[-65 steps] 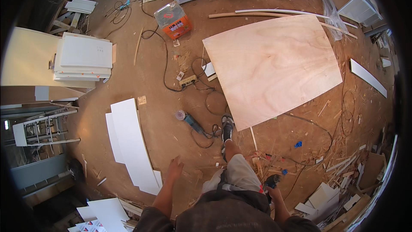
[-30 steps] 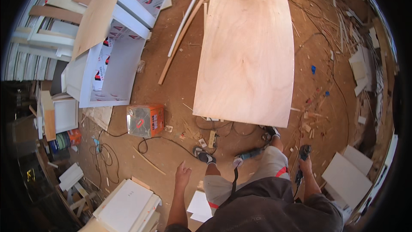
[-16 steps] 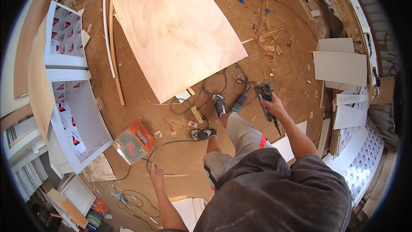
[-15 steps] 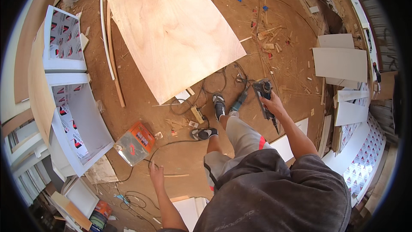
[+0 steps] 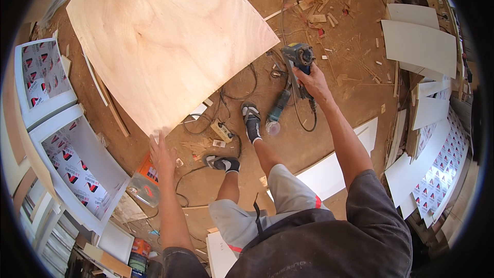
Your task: The person constructs a wooden component by using a nail gun to attach wooden strips to the edges of a plywood sheet and uses a pencil to mark the board for alignment.
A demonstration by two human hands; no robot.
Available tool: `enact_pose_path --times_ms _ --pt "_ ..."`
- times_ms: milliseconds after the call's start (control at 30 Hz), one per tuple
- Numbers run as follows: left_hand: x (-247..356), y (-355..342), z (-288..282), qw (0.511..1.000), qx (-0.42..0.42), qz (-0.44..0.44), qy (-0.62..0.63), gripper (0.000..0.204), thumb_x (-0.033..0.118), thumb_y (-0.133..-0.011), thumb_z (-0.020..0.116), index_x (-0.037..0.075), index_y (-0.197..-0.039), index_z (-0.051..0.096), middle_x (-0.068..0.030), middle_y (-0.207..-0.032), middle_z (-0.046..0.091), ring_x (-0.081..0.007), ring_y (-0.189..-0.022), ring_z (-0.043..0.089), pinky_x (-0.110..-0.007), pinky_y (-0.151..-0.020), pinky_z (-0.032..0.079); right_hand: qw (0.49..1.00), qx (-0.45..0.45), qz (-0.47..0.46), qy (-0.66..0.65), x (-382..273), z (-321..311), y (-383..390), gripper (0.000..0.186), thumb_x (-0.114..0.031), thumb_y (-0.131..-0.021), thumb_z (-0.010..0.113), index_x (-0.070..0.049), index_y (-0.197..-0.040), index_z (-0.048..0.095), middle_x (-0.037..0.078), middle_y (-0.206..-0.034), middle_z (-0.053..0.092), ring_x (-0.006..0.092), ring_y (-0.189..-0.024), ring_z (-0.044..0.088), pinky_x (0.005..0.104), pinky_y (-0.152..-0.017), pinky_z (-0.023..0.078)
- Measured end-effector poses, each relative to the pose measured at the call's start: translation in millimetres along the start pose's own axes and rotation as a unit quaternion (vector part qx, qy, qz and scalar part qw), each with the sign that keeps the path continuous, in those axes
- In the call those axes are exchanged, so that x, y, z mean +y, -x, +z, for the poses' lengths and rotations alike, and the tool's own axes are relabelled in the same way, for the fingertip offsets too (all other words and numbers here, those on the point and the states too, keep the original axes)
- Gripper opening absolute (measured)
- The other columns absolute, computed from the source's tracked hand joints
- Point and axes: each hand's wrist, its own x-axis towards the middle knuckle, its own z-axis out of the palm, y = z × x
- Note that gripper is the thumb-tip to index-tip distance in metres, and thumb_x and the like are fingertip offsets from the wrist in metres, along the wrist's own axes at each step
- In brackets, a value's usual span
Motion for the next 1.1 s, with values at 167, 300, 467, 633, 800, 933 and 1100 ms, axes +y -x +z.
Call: enact_pose_path --times_ms 167,300,467,633,800,933,1100 --pt "-2.7 -26.3 26.9 0.999 -0.004 -0.036 -0.005 0.087 0.015 -0.078 0.074 0.014 -0.151 0.028 -0.0224 -0.153 0.024 -0.0407 -0.137 0.034 -0.049 -0.109 0.036 1.000 -0.009 -0.008 -0.021 4.3 7.4 -33.1 0.032 -0.032 -0.086 0.071 -0.006 -0.101 0.060 0.000 -0.075 0.058 0.0086 -0.064 0.054 0.0259 -0.061 0.045" --pt "3.8 -28.6 33.6 0.999 -0.012 -0.033 0.008 0.086 0.016 -0.080 0.073 0.013 -0.152 0.027 -0.0236 -0.152 0.025 -0.0415 -0.136 0.034 -0.048 -0.109 0.036 1.000 -0.011 -0.010 0.000 15.2 5.0 -47.9 0.032 -0.032 -0.085 0.071 -0.006 -0.102 0.061 0.000 -0.073 0.059 0.0090 -0.064 0.055 0.0266 -0.062 0.045" --pt "0.6 -28.5 29.3 0.999 -0.027 -0.027 0.000 0.085 0.017 -0.081 0.073 0.012 -0.152 0.027 -0.0254 -0.152 0.024 -0.0435 -0.136 0.033 -0.047 -0.110 0.035 1.000 -0.009 -0.012 -0.006 17.8 12.3 -45.6 0.033 -0.032 -0.085 0.071 -0.006 -0.104 0.061 0.000 -0.070 0.059 0.0097 -0.065 0.055 0.0282 -0.062 0.045" --pt "-0.1 -28.5 30.2 0.999 -0.033 -0.026 0.013 0.084 0.017 -0.081 0.072 0.013 -0.152 0.027 -0.0256 -0.152 0.023 -0.0436 -0.137 0.032 -0.048 -0.110 0.034 0.999 -0.018 -0.002 0.032 22.7 11.4 -50.6 0.031 -0.029 -0.085 0.071 -0.006 -0.104 0.062 0.000 -0.070 0.059 0.0084 -0.065 0.055 0.0270 -0.060 0.044" --pt "-1.7 -29.9 28.1 0.998 -0.051 -0.034 0.021 0.083 0.018 -0.082 0.072 0.013 -0.152 0.028 -0.0251 -0.153 0.023 -0.0435 -0.137 0.032 -0.049 -0.109 0.034 0.999 -0.028 0.004 -0.018 17.2 25.6 -33.4 0.030 -0.029 -0.085 0.071 -0.005 -0.101 0.063 0.000 -0.071 0.059 0.0084 -0.064 0.054 0.0270 -0.059 0.043" --pt "-3.6 -29.0 27.3 0.998 -0.047 -0.032 0.020 0.082 0.019 -0.082 0.071 0.014 -0.152 0.028 -0.0245 -0.153 0.023 -0.0426 -0.137 0.031 -0.050 -0.109 0.035 0.999 -0.033 0.009 0.013 11.6 43.0 -22.7 0.032 -0.030 -0.085 0.071 -0.003 -0.100 0.063 0.001 -0.072 0.059 0.0099 -0.064 0.055 0.0283 -0.060 0.044" --pt "-7.8 -29.0 26.8 0.997 -0.055 -0.047 0.018 0.082 0.021 -0.083 0.071 0.017 -0.152 0.028 -0.0220 -0.154 0.023 -0.0407 -0.139 0.030 -0.050 -0.108 0.035 0.999 -0.026 0.002 0.041 5.0 60.4 -10.0 0.036 -0.033 -0.084 0.071 -0.002 -0.101 0.063 0.003 -0.071 0.059 0.0126 -0.065 0.055 0.0301 -0.062 0.046"
